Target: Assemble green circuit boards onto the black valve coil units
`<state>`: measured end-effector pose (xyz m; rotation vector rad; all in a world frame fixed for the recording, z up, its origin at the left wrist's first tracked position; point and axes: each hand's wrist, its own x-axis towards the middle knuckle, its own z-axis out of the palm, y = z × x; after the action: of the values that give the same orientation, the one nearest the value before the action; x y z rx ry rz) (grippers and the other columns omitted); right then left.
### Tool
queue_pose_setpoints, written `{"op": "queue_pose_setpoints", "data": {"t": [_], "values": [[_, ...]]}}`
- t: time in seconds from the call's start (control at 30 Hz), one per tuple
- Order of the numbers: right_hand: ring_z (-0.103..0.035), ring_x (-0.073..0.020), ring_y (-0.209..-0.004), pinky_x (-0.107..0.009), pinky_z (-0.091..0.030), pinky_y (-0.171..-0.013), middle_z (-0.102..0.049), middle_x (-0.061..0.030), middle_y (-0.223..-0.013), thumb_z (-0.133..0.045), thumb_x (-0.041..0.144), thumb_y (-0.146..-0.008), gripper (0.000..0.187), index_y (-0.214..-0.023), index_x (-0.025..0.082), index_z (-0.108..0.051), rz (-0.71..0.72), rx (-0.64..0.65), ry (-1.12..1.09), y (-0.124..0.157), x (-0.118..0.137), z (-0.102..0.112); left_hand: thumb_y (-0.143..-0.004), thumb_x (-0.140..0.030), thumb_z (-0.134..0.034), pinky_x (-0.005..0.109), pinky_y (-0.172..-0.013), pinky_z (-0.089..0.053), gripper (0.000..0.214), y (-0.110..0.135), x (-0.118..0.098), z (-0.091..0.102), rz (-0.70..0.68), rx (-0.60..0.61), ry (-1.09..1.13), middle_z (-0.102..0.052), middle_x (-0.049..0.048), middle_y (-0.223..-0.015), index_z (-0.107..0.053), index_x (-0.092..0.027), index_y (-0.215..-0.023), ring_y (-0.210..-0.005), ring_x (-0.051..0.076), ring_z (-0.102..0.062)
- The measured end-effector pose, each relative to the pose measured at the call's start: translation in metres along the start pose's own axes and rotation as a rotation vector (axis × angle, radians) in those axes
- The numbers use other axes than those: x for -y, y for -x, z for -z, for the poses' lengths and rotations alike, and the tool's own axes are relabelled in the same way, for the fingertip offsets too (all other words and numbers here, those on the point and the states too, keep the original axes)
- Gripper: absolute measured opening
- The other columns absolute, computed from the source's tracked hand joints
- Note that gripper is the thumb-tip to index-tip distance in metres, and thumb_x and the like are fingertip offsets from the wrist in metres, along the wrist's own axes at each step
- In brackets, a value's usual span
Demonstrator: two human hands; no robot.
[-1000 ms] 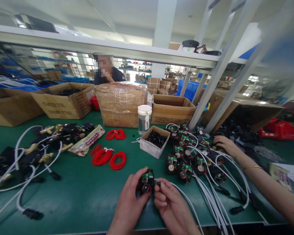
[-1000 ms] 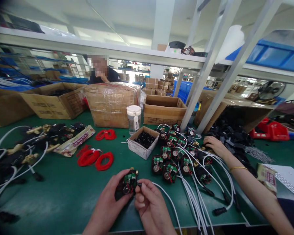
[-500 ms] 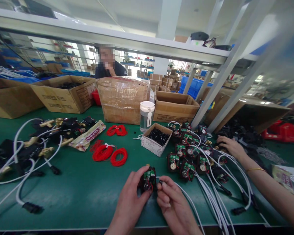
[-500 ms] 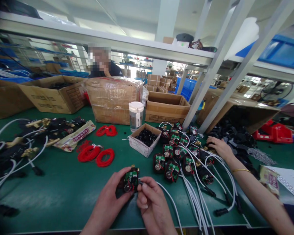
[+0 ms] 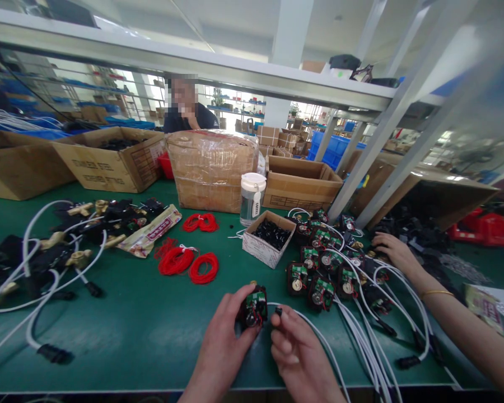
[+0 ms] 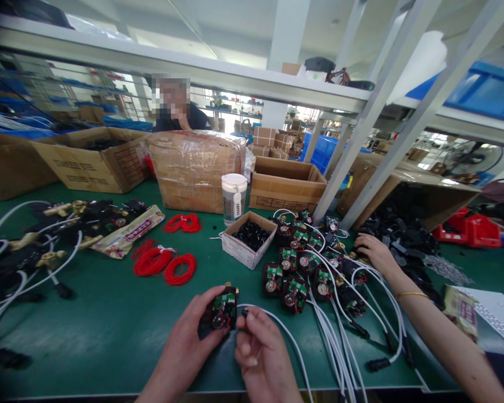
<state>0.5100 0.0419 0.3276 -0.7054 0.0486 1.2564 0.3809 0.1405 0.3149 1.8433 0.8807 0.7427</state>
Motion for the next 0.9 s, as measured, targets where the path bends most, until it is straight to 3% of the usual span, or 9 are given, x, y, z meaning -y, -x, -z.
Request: {"op": "queue_pose_setpoints", "data": {"t": [0.1,0.2,0.4,0.6,0.9], "values": [[-0.055,-0.005,-0.047,-0.011,-0.023,-0.035,-0.073,-0.0047,-0.086,-0.093,0.037,-0.07,0.038,-0.09,0.017,-0.068,0.122,0.011,0.231,0.001,-0.001,0.001,-0.078,-0.008,-0.064,0.043,-0.106,-0.049,0.064,0.0,-0.001,0.0,0.003,-0.004,0.0,-0.065,0.0025,-0.13,-0.058,-0.037,-0.135,-0.121,0.024,-0.063],[-0.059,-0.0084,-0.047,-0.015,-0.032,-0.038,-0.074,-0.0062,-0.086,-0.089,0.049,-0.072,0.043,-0.09,0.017,-0.065,0.251,-0.007,0.485,-0.001,-0.001,0.003,-0.078,-0.008,-0.065,0.043,-0.105,-0.049,0.064,-0.001,-0.001,0.0,0.009,-0.006,-0.005,-0.066,0.0026,-0.129,-0.059,-0.037,-0.134,-0.119,0.024,-0.063],[-0.061,-0.0144,-0.051,-0.022,-0.044,-0.049,-0.063,0.0005,-0.06,-0.077,0.063,-0.079,0.049,-0.09,0.017,-0.065,0.418,0.003,0.891,-0.006,-0.004,0.001,-0.079,-0.009,-0.064,0.042,-0.102,-0.05,0.062,-0.001,0.001,0.0,-0.003,-0.003,0.018,-0.065,0.0031,-0.127,-0.058,-0.037,-0.135,-0.117,0.024,-0.063],[-0.063,-0.0155,-0.059,-0.025,-0.047,-0.056,-0.067,-0.0023,-0.071,-0.068,0.054,-0.089,0.035,-0.088,0.019,-0.065,0.502,-0.016,1.108,-0.006,-0.005,-0.006,-0.079,-0.011,-0.065,0.043,-0.102,-0.051,0.059,-0.002,-0.001,0.0,0.008,-0.005,0.025,-0.067,0.0049,-0.125,-0.061,-0.034,-0.133,-0.116,0.026,-0.064],[-0.065,-0.0192,-0.065,-0.028,-0.049,-0.06,-0.066,-0.0021,-0.073,-0.063,0.035,-0.09,0.015,-0.083,0.022,-0.063,0.552,-0.06,1.219,-0.008,-0.009,-0.009,-0.077,-0.01,-0.065,0.044,-0.102,-0.051,0.06,-0.002,0.0,0.001,-0.006,-0.017,0.036,-0.068,0.0048,-0.123,-0.062,-0.034,-0.132,-0.115,0.025,-0.065]]}}
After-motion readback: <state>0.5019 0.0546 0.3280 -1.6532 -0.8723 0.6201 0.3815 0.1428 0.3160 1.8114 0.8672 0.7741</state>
